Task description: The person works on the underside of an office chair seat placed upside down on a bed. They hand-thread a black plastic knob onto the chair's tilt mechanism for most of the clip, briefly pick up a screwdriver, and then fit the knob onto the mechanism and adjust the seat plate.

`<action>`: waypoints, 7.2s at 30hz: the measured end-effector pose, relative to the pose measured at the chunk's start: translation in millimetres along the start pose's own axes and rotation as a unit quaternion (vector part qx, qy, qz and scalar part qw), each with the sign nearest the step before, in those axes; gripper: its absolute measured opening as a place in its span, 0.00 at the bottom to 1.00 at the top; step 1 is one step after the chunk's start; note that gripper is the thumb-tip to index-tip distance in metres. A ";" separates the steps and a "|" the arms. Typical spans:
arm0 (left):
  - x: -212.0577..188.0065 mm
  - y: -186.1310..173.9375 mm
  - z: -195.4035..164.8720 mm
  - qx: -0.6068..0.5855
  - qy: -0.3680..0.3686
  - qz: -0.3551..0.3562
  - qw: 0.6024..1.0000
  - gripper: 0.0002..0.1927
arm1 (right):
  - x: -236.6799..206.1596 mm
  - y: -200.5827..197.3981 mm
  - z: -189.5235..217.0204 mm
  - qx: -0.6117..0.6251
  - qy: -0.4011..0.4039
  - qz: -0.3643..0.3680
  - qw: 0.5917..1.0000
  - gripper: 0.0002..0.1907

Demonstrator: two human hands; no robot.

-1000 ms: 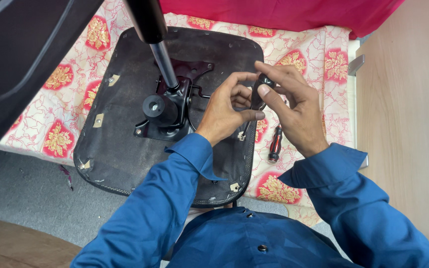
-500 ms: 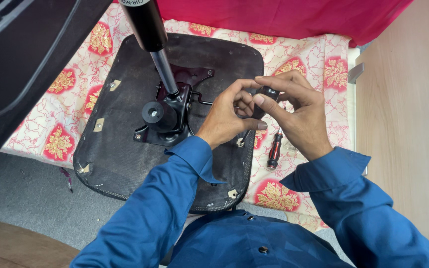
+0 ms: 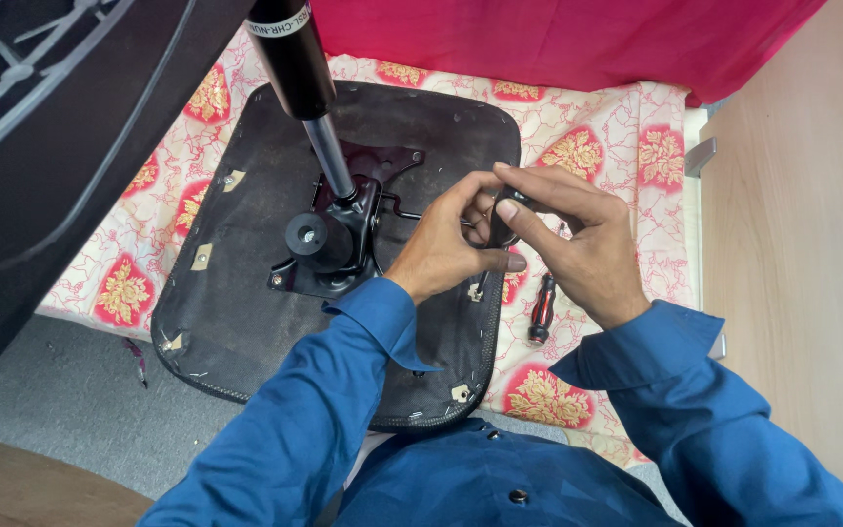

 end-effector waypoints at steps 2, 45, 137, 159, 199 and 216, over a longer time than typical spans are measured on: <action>0.7 1.1 0.4 0.010 -0.003 -0.004 1.000 0.38 | 0.2 0.8 -0.8 -0.009 0.007 -0.005 1.000 0.17; -3.9 7.0 6.8 -0.007 -0.005 -0.040 0.999 0.36 | -5.1 2.4 -2.0 -0.030 0.014 -0.007 0.999 0.18; -5.9 -2.7 3.8 -0.073 -0.013 0.011 0.997 0.42 | -12.1 6.1 3.5 0.028 0.012 0.012 0.999 0.19; -9.8 0.1 9.8 0.076 -0.031 -0.050 0.995 0.23 | -12.9 2.3 0.8 -0.003 0.044 0.004 0.999 0.20; -6.6 -2.3 9.6 0.073 -0.018 -0.031 0.997 0.19 | -10.6 7.0 1.6 -0.054 0.005 -0.035 0.998 0.18; -7.3 1.8 8.0 0.081 -0.017 -0.033 0.996 0.24 | -12.1 5.2 -0.3 -0.035 0.014 -0.028 0.999 0.18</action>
Point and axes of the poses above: each hand's wrist, its own x-axis towards the middle knuckle, its own y-axis out of the palm, z = x × y, the point moved 2 cm from there along x, towards the middle knuckle, and after that the axes turned 8 degrees about -x, right-handed, at the moved point
